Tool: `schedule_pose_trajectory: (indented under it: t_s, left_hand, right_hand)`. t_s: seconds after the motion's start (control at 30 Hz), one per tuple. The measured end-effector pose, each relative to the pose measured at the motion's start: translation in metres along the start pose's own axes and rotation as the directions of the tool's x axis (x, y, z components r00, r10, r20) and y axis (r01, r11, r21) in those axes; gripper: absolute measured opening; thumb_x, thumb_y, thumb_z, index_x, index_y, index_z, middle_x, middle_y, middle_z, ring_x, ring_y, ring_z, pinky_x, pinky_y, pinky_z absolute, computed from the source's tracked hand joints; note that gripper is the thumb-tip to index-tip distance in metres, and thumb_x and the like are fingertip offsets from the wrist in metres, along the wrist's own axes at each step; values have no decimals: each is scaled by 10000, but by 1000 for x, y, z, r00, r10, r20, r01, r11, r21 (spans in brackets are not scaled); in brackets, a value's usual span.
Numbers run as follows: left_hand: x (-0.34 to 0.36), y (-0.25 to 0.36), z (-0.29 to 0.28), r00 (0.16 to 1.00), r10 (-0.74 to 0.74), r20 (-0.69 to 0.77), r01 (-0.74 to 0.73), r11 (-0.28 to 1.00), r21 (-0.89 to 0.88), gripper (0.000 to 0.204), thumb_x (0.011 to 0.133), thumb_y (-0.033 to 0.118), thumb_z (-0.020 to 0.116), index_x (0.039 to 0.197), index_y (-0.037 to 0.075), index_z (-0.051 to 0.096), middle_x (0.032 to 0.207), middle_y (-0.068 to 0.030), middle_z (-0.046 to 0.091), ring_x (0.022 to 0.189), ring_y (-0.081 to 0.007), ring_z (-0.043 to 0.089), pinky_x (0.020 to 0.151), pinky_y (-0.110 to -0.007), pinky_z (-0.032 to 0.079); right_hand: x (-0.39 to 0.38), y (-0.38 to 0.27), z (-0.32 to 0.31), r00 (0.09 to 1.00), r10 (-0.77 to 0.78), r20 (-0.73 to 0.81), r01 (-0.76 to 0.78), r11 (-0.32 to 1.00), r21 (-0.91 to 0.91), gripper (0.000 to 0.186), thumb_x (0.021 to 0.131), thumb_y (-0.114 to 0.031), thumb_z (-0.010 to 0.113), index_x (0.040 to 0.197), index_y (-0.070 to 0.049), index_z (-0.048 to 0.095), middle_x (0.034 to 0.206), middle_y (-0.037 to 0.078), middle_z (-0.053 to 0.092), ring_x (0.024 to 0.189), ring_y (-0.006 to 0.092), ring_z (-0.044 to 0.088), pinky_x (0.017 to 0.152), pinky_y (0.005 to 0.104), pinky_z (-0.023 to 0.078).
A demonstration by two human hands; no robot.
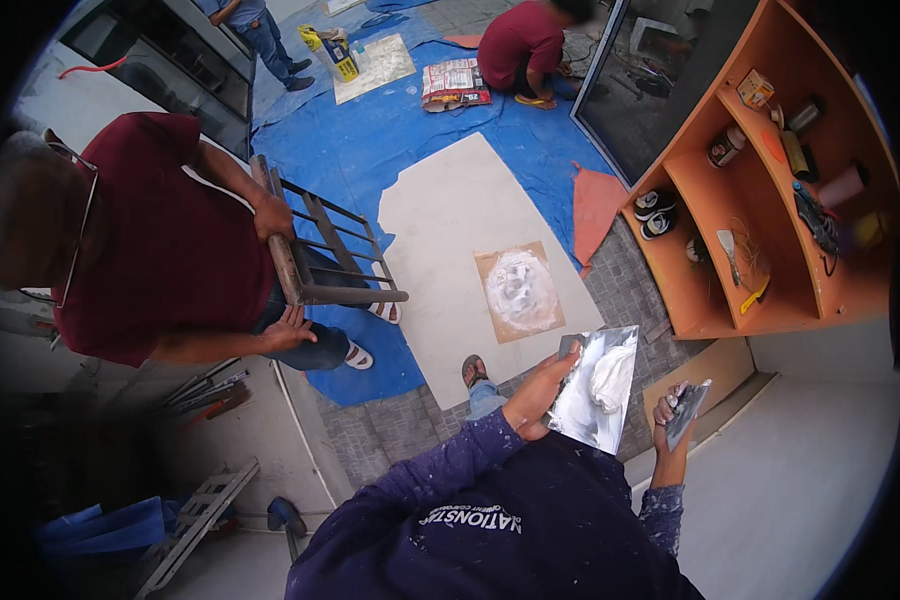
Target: The person applies white joint compound to wall corners and seams using a putty knife and a hawk. They repeatedly scoop compound from the hawk and spread it along the corner, smoothing the surface. The person briefly walks to a mixing area to reload compound before returning to continue applying it to the wall.
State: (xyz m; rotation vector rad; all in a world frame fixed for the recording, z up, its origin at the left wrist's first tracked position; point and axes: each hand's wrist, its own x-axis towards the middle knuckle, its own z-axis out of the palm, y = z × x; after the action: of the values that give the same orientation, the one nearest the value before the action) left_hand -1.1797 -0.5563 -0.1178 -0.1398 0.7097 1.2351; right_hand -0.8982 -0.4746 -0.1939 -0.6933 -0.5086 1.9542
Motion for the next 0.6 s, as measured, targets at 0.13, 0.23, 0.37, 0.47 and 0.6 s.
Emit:
schedule_pose_trajectory:
  t_s: [0.13,0.23,0.37,0.47,0.6]
  left_hand:
    - [23,-38,22,996,79,-31,-81,996,-49,502,986,404,512,1293,17,424,1140,-85,605,966,-169,641,820,-349,552]
    - [39,-70,44,989,133,-71,-140,984,-106,466,999,399,479,1284,32,447,1155,-73,609,982,-174,642,858,-357,539]
    - [44,-107,64,977,150,-150,-173,972,-156,446,1018,376,438,1312,42,455,1216,-76,598,1059,-184,623,934,-354,504]
    - [38,-126,64,967,172,-187,-207,960,-188,451,1018,367,443,1336,49,437,1242,-76,585,1099,-176,602,949,-348,493]
    - [28,-131,56,919,326,-222,-364,917,-162,465,1010,386,462,1337,58,420,1228,-58,574,1071,-161,604,907,-360,515]
  right_hand:
    - [-12,-33,-28,999,39,-30,-44,985,-166,273,959,-244,527,1127,-38,464,899,58,457,687,109,415,618,245,349]
    - [7,-65,-61,996,84,20,-78,978,-195,264,965,-246,524,1122,-43,464,903,58,458,692,113,410,630,251,355]
    - [35,-103,-117,974,226,11,-226,974,20,240,967,-239,525,1105,-47,487,858,49,477,674,114,420,613,256,358]
    - [56,-110,-149,932,361,-33,-355,928,114,228,968,-254,520,1093,-63,516,803,36,494,641,114,435,579,258,357]
    - [84,-100,-164,900,433,53,-434,901,-7,250,978,-287,523,1102,-71,510,787,24,485,624,111,429,558,254,349]
